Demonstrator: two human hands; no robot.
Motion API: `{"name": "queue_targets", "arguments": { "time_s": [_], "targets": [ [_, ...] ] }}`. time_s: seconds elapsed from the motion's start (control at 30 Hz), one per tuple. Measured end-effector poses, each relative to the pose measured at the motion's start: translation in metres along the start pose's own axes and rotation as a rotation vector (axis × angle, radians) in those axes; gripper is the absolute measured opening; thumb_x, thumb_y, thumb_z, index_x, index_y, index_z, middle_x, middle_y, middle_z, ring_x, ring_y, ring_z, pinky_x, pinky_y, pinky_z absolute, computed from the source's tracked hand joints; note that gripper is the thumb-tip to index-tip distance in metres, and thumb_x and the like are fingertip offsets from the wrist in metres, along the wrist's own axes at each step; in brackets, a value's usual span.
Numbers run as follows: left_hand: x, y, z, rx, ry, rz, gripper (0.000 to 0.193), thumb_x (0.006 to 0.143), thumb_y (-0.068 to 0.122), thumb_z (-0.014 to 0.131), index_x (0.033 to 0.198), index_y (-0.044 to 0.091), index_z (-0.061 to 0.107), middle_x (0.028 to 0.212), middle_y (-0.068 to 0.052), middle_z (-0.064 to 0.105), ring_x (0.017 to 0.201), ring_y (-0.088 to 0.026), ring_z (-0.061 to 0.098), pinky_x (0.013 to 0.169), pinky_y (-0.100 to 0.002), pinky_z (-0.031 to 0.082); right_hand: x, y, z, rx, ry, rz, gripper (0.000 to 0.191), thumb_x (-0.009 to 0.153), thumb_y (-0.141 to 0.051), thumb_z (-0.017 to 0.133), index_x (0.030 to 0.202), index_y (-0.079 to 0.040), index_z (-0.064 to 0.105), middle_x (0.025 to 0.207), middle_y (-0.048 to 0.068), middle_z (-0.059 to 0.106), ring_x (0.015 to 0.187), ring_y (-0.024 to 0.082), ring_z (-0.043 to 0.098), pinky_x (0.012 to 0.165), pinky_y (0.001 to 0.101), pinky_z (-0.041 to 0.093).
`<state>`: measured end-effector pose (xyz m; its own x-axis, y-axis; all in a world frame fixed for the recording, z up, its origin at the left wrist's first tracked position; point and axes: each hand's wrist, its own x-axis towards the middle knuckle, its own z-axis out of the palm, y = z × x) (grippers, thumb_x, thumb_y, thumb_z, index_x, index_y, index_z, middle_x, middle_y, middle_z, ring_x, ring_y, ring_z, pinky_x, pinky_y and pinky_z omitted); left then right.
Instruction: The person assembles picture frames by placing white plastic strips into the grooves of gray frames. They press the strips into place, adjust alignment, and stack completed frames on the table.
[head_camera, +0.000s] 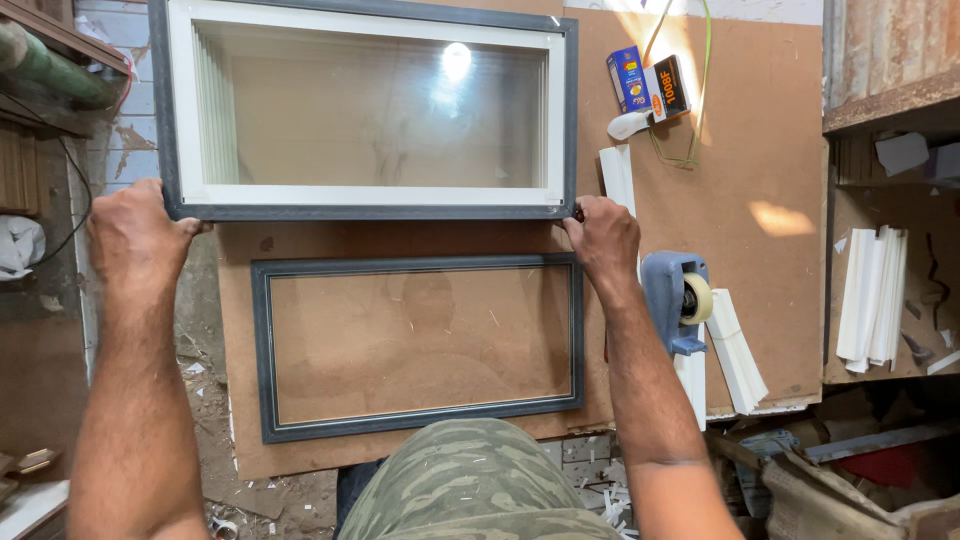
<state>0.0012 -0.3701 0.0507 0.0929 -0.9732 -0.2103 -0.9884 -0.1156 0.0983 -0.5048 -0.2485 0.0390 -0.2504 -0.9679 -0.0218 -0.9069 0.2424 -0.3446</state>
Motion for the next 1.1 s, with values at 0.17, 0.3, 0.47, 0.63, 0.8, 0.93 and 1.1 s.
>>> {"name": "queue_targets", "arguments": {
  "time_s": [0.17,0.3,0.47,0.63,0.8,0.93,1.1],
  "targets": [
    [-0.022,0.006,-0.005,-0.162,0.073,-0.032,0.051,0.082,0.020,0.091,0.127,0.003,0.072,0.108,-0.021,0.074,0.097,-0.035,0.073,0.084,-0.045,0.058,-0.018,0.013,0.003,0.128,0.059,-0.064,0.023,0.088,-0.020,0.080,0.105,-0.006,0.076,0.096,0.015,0.073,0.087,0.034,0.071,0.075,0.0455,0.055],
    [-0.062,0.016,0.000,-0.340,0.118,-0.088,0.082,0.074,0.018,0.091,0.146,0.001,0.054,0.129,-0.023,0.062,0.116,-0.036,0.063,0.094,-0.043,0.055,-0.055,0.034,0.008,0.262,0.097,-0.042,0.045,0.088,-0.026,0.081,0.121,0.001,0.068,0.106,0.018,0.069,0.085,0.032,0.071,0.074,0.0442,0.055],
    [-0.169,0.009,0.060,-0.375,0.046,-0.207,0.085,0.082,0.044,0.087,0.149,0.003,0.052,0.131,-0.024,0.055,0.118,-0.040,0.058,0.097,-0.050,0.050,-0.176,0.079,0.027,0.106,0.075,0.105,0.052,0.089,-0.033,0.080,0.124,0.003,0.067,0.106,0.019,0.068,0.090,0.033,0.069,0.076,0.0440,0.057],
    [-0.295,0.002,0.119,-0.439,0.154,-0.174,0.053,0.095,0.038,0.081,0.134,0.003,0.069,0.122,-0.019,0.060,0.104,-0.031,0.066,0.094,-0.043,0.055,-0.298,0.110,0.039,0.354,-0.004,0.377,0.047,0.087,-0.027,0.080,0.123,0.000,0.067,0.106,0.016,0.067,0.087,0.028,0.071,0.077,0.0404,0.058],
    [-0.334,-0.004,0.144,-0.538,0.211,-0.267,0.030,0.102,0.022,0.080,0.122,0.002,0.074,0.118,-0.013,0.064,0.094,-0.021,0.067,0.087,-0.035,0.055,-0.334,0.117,0.052,0.484,0.031,0.263,0.046,0.086,-0.021,0.080,0.125,-0.002,0.065,0.108,0.014,0.065,0.090,0.026,0.070,0.080,0.0370,0.059],
    [-0.343,-0.004,0.145,-0.862,0.115,-0.227,0.035,0.100,0.007,0.079,0.128,-0.010,0.065,0.107,-0.011,0.073,0.097,-0.014,0.070,0.088,-0.031,0.057,-0.342,0.129,0.044,0.496,-0.018,0.203,0.046,0.084,-0.017,0.080,0.124,0.000,0.065,0.107,0.016,0.065,0.093,0.027,0.069,0.080,0.0376,0.057],
    [-0.335,0.004,0.163,-0.865,0.067,-0.007,0.041,0.103,0.002,0.075,0.131,-0.017,0.051,0.113,-0.018,0.070,0.108,-0.021,0.072,0.097,-0.032,0.059,-0.357,0.170,0.023,0.479,-0.014,0.466,0.037,0.095,-0.026,0.075,0.124,-0.005,0.067,0.112,0.011,0.065,0.090,0.023,0.070,0.074,0.0328,0.060]
  ]
}}
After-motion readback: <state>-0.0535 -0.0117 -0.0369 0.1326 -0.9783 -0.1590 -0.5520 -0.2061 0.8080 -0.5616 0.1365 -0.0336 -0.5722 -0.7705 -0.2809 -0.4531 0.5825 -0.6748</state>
